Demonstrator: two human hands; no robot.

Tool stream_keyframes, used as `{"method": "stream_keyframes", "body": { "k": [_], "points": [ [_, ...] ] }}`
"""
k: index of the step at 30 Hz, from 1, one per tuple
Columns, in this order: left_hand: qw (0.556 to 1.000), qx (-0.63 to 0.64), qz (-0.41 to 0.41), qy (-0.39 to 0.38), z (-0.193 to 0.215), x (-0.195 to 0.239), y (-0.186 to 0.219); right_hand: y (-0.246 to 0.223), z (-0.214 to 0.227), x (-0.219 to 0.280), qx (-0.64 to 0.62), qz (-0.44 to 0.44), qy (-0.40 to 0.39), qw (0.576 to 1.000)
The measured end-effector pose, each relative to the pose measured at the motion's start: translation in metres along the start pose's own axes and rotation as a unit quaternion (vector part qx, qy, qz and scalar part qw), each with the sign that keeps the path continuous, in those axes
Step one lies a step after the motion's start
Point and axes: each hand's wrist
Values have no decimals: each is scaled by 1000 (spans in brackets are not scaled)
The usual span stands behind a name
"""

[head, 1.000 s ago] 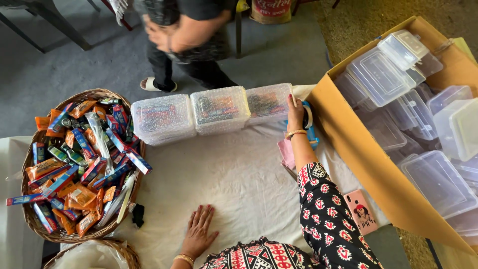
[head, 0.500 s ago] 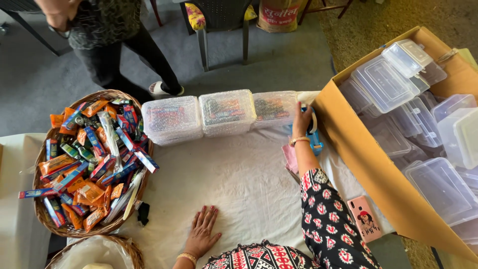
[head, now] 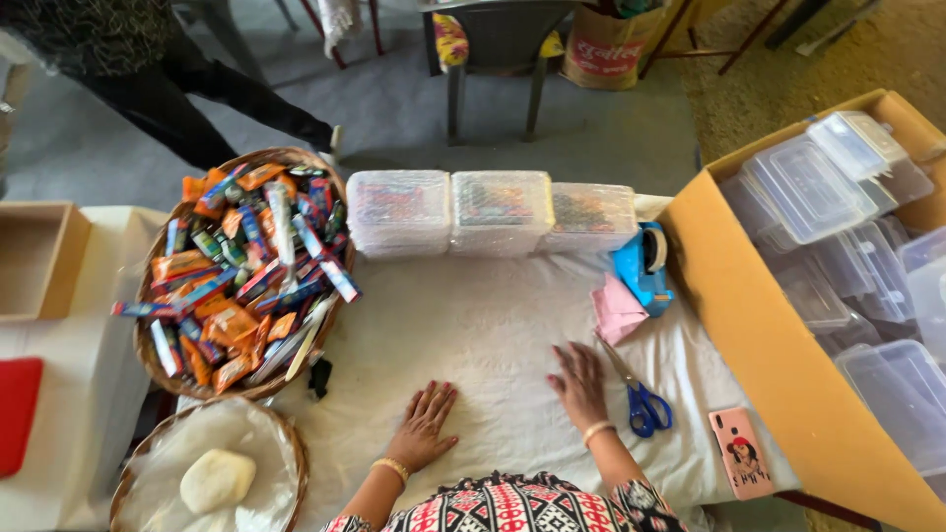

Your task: Packing small items into plastic containers and bubble wrap at a workstation.

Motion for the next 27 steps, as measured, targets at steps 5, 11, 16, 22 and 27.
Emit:
{"method": "stream_keyframes", "body": {
  "k": [5, 11, 16, 22, 27],
  "points": [
    [1000, 13, 19, -10, -2, 19, 5, 21, 6, 33, 129, -66, -17, 989],
    [999, 13, 29, -32, -26, 75, -4, 35, -4, 84, 131, -120, -27, 984],
    [999, -20, 33, 11, -64, 125, -20, 37, -11, 131, 132, -154, -55, 978],
    [993, -54, 19, 106, -79, 164, -25, 39, -16, 158, 125, -154, -30, 980],
    [986, -66, 18, 151, -77, 182, -28, 33, -8, 160, 124, -105, -109, 981]
  ]
}}
Point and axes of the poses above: each hand's wrist, its own x-axis away from the middle knuckle, its own z-axis out of the back of the hand, y = z × x, and after that the axes turned 8 degrees about -z, right-handed
